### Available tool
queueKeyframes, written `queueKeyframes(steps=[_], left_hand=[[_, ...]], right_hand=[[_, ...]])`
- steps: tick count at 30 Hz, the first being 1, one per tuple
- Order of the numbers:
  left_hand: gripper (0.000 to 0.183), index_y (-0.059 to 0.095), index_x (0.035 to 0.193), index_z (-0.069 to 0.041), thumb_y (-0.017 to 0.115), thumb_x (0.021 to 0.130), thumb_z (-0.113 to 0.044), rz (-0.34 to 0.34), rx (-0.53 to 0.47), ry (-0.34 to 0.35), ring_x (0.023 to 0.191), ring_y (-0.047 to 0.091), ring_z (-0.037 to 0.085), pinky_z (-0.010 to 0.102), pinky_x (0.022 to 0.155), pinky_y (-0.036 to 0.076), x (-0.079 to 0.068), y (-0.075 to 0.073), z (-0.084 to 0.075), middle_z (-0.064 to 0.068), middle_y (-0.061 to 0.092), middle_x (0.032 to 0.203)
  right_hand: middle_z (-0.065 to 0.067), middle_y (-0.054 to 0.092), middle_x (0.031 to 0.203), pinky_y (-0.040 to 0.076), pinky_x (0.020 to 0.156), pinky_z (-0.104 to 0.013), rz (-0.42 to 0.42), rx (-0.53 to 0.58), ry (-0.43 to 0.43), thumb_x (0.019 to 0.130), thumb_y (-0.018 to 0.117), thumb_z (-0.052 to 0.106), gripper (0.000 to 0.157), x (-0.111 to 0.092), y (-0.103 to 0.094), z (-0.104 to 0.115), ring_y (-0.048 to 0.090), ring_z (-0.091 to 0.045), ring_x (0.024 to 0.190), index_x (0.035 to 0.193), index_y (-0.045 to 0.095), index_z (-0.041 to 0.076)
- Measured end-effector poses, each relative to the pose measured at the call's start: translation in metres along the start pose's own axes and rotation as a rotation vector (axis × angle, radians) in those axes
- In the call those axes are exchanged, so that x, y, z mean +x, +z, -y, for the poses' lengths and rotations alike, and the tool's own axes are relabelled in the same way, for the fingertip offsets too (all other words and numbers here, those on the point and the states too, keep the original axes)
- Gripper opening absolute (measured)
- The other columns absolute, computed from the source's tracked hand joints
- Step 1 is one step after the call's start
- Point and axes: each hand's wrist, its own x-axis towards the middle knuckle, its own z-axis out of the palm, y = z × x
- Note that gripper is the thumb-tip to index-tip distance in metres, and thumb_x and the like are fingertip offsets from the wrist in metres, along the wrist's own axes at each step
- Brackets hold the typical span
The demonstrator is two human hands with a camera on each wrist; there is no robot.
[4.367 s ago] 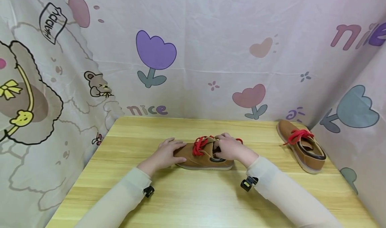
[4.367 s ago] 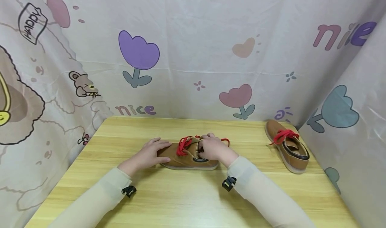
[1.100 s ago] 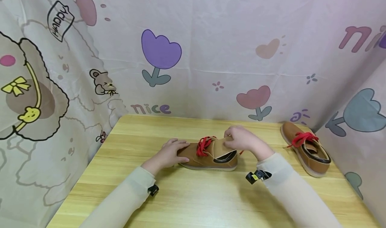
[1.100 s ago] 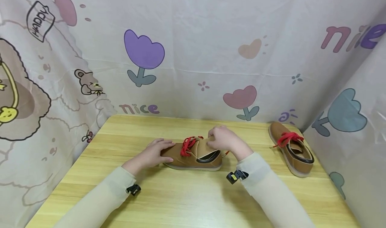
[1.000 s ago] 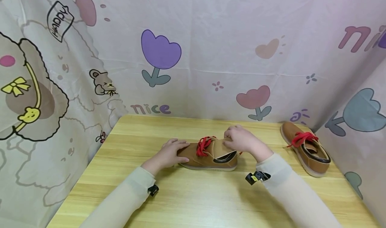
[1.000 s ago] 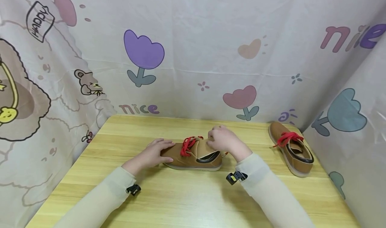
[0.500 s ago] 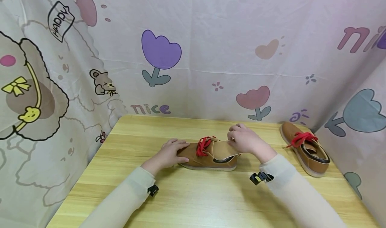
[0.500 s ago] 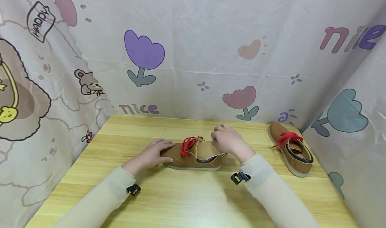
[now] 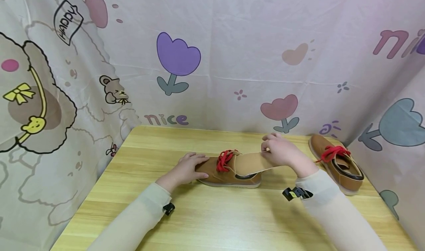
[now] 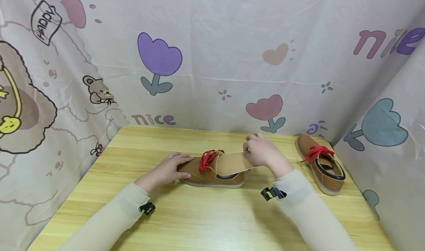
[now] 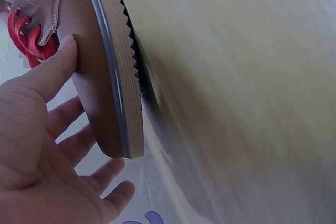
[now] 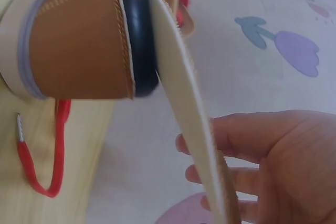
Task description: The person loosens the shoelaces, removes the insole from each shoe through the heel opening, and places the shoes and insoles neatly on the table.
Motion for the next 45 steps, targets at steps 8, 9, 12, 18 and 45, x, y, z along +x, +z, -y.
queueKeyframes(steps=[8, 9, 12, 18, 45], left_hand=[[0.067, 0.054, 0.146, -0.016, 0.077, 0.088, -0.039, 0.002, 0.007, -0.002, 0.144, 0.029, 0.043, 0.064, 0.113, 0.022, 0.000, -0.001, 0.000, 0.011, 0.044, 0.154], [0.067, 0.054, 0.146, -0.016, 0.077, 0.088, -0.039, 0.003, 0.008, -0.003, 0.144, 0.029, 0.043, 0.064, 0.113, 0.021, 0.000, -0.001, 0.000, 0.010, 0.044, 0.154], [0.067, 0.054, 0.146, -0.016, 0.077, 0.088, -0.039, 0.001, 0.007, -0.005, 0.144, 0.028, 0.043, 0.064, 0.113, 0.021, -0.001, -0.002, -0.001, 0.010, 0.044, 0.154], [0.067, 0.054, 0.146, -0.016, 0.077, 0.088, -0.039, -0.002, 0.008, -0.004, 0.144, 0.029, 0.043, 0.064, 0.113, 0.021, -0.001, -0.002, 0.000, 0.010, 0.045, 0.154], [0.066, 0.055, 0.146, -0.015, 0.077, 0.088, -0.039, -0.004, -0.001, -0.008, 0.144, 0.029, 0.043, 0.064, 0.113, 0.021, -0.001, 0.000, 0.000, 0.010, 0.045, 0.153]], right_hand=[[-0.023, 0.060, 0.127, 0.043, 0.098, -0.056, 0.047, 0.050, 0.056, 0.090, 0.073, 0.014, 0.020, -0.012, -0.017, -0.010, 0.045, -0.048, 0.124, 0.071, 0.067, 0.019], [-0.023, 0.061, 0.126, 0.043, 0.099, -0.057, 0.051, 0.056, 0.053, 0.089, 0.073, 0.015, 0.020, -0.013, -0.018, -0.012, 0.045, -0.049, 0.123, 0.071, 0.067, 0.019], [-0.024, 0.062, 0.125, 0.039, 0.104, -0.059, 0.059, 0.089, 0.040, 0.090, 0.072, 0.013, 0.020, -0.016, -0.018, -0.017, 0.047, -0.050, 0.123, 0.070, 0.067, 0.019], [-0.020, 0.063, 0.127, 0.038, 0.103, -0.061, 0.087, 0.168, 0.052, 0.093, 0.068, 0.018, 0.021, -0.027, -0.010, -0.028, 0.047, -0.049, 0.125, 0.073, 0.066, 0.023], [-0.008, 0.066, 0.090, 0.044, 0.068, -0.035, -0.036, 0.292, 0.284, 0.097, 0.063, 0.019, 0.022, -0.037, 0.008, -0.071, 0.055, -0.019, 0.077, 0.077, 0.067, 0.011]])
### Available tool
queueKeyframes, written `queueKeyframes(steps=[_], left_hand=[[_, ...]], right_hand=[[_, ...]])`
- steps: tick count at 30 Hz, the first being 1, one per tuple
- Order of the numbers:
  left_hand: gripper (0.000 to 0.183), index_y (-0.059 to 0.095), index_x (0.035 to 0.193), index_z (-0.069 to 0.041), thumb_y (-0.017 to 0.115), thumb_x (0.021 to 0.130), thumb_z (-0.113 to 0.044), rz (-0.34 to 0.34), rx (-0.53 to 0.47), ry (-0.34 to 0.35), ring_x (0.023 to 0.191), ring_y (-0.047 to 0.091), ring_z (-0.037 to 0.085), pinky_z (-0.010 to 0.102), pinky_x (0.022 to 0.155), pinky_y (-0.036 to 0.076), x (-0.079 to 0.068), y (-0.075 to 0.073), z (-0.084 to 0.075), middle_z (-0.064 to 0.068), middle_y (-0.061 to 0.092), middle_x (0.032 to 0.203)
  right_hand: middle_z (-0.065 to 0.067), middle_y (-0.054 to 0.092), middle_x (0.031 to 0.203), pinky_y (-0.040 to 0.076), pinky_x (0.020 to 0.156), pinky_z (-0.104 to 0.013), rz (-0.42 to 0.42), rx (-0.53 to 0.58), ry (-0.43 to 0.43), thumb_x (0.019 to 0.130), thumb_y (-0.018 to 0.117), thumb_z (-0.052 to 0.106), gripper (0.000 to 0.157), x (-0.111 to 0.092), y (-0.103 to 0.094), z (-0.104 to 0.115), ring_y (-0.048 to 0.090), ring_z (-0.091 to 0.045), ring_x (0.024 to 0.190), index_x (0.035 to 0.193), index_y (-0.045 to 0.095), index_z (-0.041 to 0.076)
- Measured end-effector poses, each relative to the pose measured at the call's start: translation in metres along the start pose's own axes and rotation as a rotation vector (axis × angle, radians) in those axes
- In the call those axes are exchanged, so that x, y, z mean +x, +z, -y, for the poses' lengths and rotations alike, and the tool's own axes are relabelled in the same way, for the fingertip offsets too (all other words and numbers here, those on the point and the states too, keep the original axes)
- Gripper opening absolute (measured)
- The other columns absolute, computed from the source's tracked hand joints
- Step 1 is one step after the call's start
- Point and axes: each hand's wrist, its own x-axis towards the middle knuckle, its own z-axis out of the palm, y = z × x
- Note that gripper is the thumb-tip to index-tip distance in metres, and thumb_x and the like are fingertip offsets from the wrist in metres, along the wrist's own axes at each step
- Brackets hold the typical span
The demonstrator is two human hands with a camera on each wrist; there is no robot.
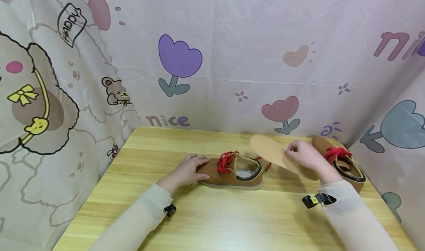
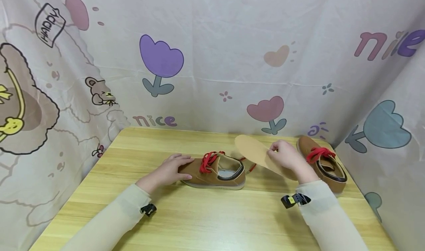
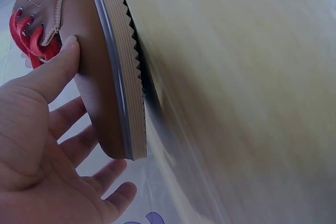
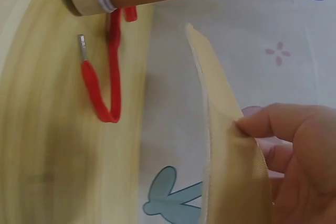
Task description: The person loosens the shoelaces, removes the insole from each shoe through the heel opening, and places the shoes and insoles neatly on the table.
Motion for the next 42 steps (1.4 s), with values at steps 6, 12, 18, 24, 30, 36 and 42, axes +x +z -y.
queueKeyframes(steps=[6, 12, 18, 24, 30, 36, 42], left_hand=[[0.067, 0.054, 0.146, -0.015, 0.077, 0.087, -0.040, 0.005, -0.003, -0.002, 0.144, 0.029, 0.044, 0.064, 0.113, 0.021, 0.000, -0.001, 0.000, 0.010, 0.045, 0.154], [0.067, 0.054, 0.146, -0.015, 0.076, 0.088, -0.040, 0.009, 0.001, -0.002, 0.144, 0.029, 0.044, 0.064, 0.113, 0.022, -0.001, -0.001, -0.001, 0.011, 0.045, 0.154], [0.068, 0.054, 0.146, -0.014, 0.076, 0.088, -0.039, 0.011, 0.004, 0.001, 0.144, 0.029, 0.044, 0.064, 0.112, 0.022, 0.000, -0.001, 0.000, 0.011, 0.044, 0.154], [0.068, 0.054, 0.146, -0.014, 0.076, 0.088, -0.040, 0.010, 0.004, 0.001, 0.144, 0.029, 0.044, 0.064, 0.112, 0.022, 0.000, -0.001, 0.000, 0.011, 0.044, 0.154], [0.068, 0.054, 0.146, -0.015, 0.076, 0.088, -0.040, 0.010, 0.010, 0.003, 0.144, 0.029, 0.044, 0.065, 0.112, 0.022, 0.000, 0.000, 0.001, 0.011, 0.044, 0.154], [0.067, 0.054, 0.146, -0.015, 0.076, 0.088, -0.040, 0.006, 0.010, 0.005, 0.144, 0.029, 0.044, 0.064, 0.112, 0.022, 0.000, 0.000, 0.002, 0.011, 0.045, 0.154], [0.067, 0.053, 0.147, -0.016, 0.076, 0.088, -0.040, 0.008, 0.006, 0.000, 0.144, 0.028, 0.043, 0.064, 0.113, 0.022, -0.001, 0.000, 0.000, 0.011, 0.044, 0.154]], right_hand=[[-0.008, 0.068, 0.085, 0.044, 0.062, -0.032, -0.043, 0.007, 0.073, 0.096, 0.062, 0.020, 0.023, 0.003, 0.006, -0.010, 0.055, -0.017, 0.068, 0.077, 0.069, 0.009], [-0.004, 0.066, 0.080, 0.044, 0.061, -0.031, -0.067, 0.010, 0.139, 0.094, 0.059, 0.020, 0.022, 0.005, 0.012, -0.022, 0.055, -0.018, 0.067, 0.077, 0.068, 0.009], [-0.004, 0.064, 0.078, 0.042, 0.063, -0.032, -0.089, -0.015, 0.203, 0.092, 0.059, 0.022, 0.023, 0.006, 0.017, -0.032, 0.055, -0.021, 0.069, 0.077, 0.069, 0.009], [-0.006, 0.060, 0.074, 0.039, 0.063, -0.034, -0.082, -0.027, 0.274, 0.091, 0.057, 0.025, 0.025, 0.006, 0.021, -0.039, 0.052, -0.024, 0.069, 0.072, 0.062, 0.009], [-0.003, 0.051, 0.067, 0.035, 0.062, -0.035, -0.071, -0.030, 0.332, 0.090, 0.056, 0.025, 0.028, 0.008, 0.026, -0.043, 0.047, -0.024, 0.067, 0.065, 0.053, 0.013], [0.000, 0.044, 0.059, 0.034, 0.056, -0.032, -0.079, -0.019, 0.348, 0.086, 0.056, 0.022, 0.030, 0.010, 0.032, -0.043, 0.043, -0.020, 0.060, 0.058, 0.048, 0.016], [0.003, 0.039, 0.055, 0.033, 0.053, -0.030, -0.041, -0.041, 0.344, 0.087, 0.057, 0.023, 0.035, 0.010, 0.035, -0.041, 0.040, -0.017, 0.055, 0.055, 0.043, 0.018]])
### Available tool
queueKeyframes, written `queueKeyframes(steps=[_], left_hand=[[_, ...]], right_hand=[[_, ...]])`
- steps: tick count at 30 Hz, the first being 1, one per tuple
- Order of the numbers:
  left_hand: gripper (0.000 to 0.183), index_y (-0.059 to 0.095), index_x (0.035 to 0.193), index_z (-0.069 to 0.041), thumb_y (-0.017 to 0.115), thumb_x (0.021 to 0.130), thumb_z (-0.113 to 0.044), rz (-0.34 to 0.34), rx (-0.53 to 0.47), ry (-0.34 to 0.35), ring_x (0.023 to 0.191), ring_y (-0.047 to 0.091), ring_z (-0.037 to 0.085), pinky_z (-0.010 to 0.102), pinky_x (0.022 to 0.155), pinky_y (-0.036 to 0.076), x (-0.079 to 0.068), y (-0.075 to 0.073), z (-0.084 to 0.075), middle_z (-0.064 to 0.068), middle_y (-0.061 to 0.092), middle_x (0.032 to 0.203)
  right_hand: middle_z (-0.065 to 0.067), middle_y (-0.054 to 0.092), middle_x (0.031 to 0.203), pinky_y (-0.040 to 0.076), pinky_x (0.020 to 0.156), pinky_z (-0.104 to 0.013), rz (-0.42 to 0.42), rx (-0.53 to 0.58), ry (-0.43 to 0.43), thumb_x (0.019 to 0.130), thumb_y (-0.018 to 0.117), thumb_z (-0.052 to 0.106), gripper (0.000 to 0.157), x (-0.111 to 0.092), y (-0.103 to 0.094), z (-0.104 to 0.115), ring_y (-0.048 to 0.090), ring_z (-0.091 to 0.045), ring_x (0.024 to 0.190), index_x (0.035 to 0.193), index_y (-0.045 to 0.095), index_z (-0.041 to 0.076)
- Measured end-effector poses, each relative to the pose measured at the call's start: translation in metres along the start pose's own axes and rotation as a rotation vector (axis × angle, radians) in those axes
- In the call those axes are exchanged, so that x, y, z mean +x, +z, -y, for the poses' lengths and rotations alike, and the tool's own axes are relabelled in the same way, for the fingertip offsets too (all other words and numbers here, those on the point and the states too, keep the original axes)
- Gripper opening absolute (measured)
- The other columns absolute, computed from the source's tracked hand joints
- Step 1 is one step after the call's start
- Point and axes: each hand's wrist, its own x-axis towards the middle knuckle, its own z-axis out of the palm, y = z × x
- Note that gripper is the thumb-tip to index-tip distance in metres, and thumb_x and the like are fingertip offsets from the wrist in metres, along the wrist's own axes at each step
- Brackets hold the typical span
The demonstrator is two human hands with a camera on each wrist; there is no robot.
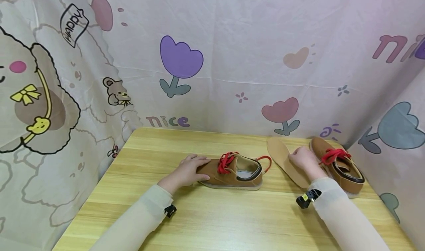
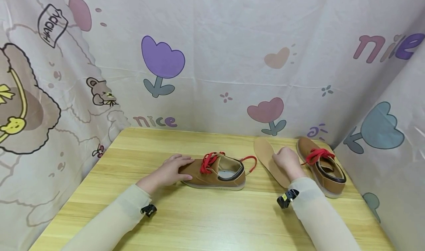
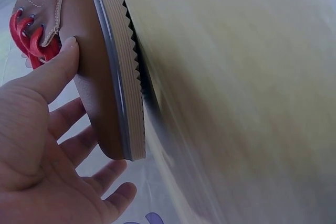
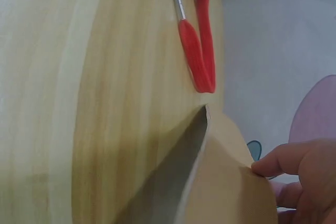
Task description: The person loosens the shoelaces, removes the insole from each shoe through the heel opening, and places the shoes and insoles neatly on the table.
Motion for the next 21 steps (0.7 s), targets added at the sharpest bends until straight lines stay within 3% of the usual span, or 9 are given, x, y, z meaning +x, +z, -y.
queueKeyframes(steps=[15, 21], left_hand=[[0.067, 0.054, 0.146, -0.017, 0.076, 0.088, -0.041, -0.003, 0.004, 0.001, 0.144, 0.029, 0.043, 0.064, 0.112, 0.023, 0.001, 0.003, 0.002, 0.010, 0.045, 0.154], [0.067, 0.054, 0.146, -0.015, 0.076, 0.088, -0.039, -0.004, 0.003, 0.005, 0.143, 0.029, 0.044, 0.065, 0.112, 0.023, 0.001, 0.002, 0.001, 0.011, 0.045, 0.153]], right_hand=[[-0.002, 0.040, 0.059, 0.035, 0.055, -0.032, 0.116, -0.037, 0.008, 0.087, 0.056, 0.023, 0.034, 0.000, 0.010, -0.001, 0.043, -0.021, 0.057, 0.057, 0.041, 0.015], [-0.003, 0.041, 0.060, 0.035, 0.056, -0.032, 0.124, -0.059, 0.017, 0.086, 0.056, 0.020, 0.034, 0.002, 0.013, -0.002, 0.043, -0.022, 0.058, 0.057, 0.042, 0.015]])
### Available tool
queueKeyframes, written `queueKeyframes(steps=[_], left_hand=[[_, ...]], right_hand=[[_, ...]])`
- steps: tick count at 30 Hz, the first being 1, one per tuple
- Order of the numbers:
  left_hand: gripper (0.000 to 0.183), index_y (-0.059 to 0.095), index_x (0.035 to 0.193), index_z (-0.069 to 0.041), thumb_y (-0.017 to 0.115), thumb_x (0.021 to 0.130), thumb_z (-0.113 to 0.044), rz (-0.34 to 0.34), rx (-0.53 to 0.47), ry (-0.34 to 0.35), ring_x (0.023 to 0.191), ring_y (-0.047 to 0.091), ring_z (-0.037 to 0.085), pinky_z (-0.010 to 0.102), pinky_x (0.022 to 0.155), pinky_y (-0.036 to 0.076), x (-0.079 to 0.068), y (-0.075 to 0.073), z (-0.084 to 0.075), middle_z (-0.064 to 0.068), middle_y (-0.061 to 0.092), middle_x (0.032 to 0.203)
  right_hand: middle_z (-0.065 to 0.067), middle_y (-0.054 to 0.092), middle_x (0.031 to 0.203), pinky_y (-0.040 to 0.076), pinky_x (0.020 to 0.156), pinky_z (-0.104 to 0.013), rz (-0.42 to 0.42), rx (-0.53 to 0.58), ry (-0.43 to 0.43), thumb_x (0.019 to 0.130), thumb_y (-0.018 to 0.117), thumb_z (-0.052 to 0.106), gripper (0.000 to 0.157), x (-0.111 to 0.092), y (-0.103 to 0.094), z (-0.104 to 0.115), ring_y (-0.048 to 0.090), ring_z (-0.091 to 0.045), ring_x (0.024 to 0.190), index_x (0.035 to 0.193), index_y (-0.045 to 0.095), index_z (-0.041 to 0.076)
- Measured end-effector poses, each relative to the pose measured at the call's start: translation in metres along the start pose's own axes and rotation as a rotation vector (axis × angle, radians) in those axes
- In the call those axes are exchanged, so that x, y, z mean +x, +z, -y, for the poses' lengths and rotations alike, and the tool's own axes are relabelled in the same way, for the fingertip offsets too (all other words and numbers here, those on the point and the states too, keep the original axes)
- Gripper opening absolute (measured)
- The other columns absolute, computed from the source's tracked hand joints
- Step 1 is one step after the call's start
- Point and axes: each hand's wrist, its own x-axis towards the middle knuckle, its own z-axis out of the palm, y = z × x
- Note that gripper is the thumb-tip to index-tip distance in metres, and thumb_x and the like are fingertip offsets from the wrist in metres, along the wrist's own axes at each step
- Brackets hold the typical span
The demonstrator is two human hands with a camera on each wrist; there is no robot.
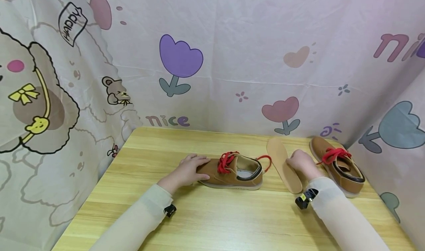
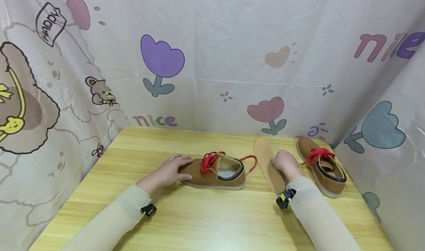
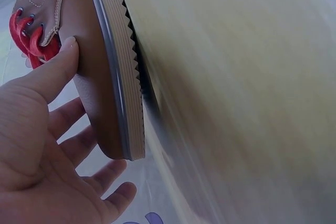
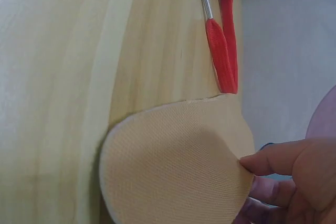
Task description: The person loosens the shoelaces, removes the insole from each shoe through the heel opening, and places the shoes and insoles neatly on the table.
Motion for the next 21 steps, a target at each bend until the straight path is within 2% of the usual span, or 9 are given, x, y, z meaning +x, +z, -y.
queueKeyframes(steps=[10, 21], left_hand=[[0.065, 0.055, 0.145, -0.013, 0.076, 0.089, -0.038, -0.007, -0.014, 0.015, 0.142, 0.031, 0.046, 0.065, 0.111, 0.023, -0.0014, -0.0035, -0.0030, 0.012, 0.047, 0.152], [0.066, 0.054, 0.146, -0.013, 0.076, 0.089, -0.037, 0.000, -0.020, 0.016, 0.142, 0.030, 0.047, 0.065, 0.112, 0.023, -0.0027, -0.0036, -0.0029, 0.012, 0.046, 0.153]], right_hand=[[-0.011, 0.050, 0.067, 0.043, 0.061, -0.037, -0.002, 0.003, 0.024, 0.088, 0.053, 0.019, 0.029, 0.0064, 0.0034, 0.0002, 0.049, -0.027, 0.064, 0.061, 0.046, 0.010], [-0.006, 0.044, 0.063, 0.038, 0.058, -0.033, 0.011, 0.022, 0.049, 0.088, 0.054, 0.022, 0.032, 0.0089, 0.0031, -0.0016, 0.046, -0.023, 0.061, 0.060, 0.044, 0.012]])
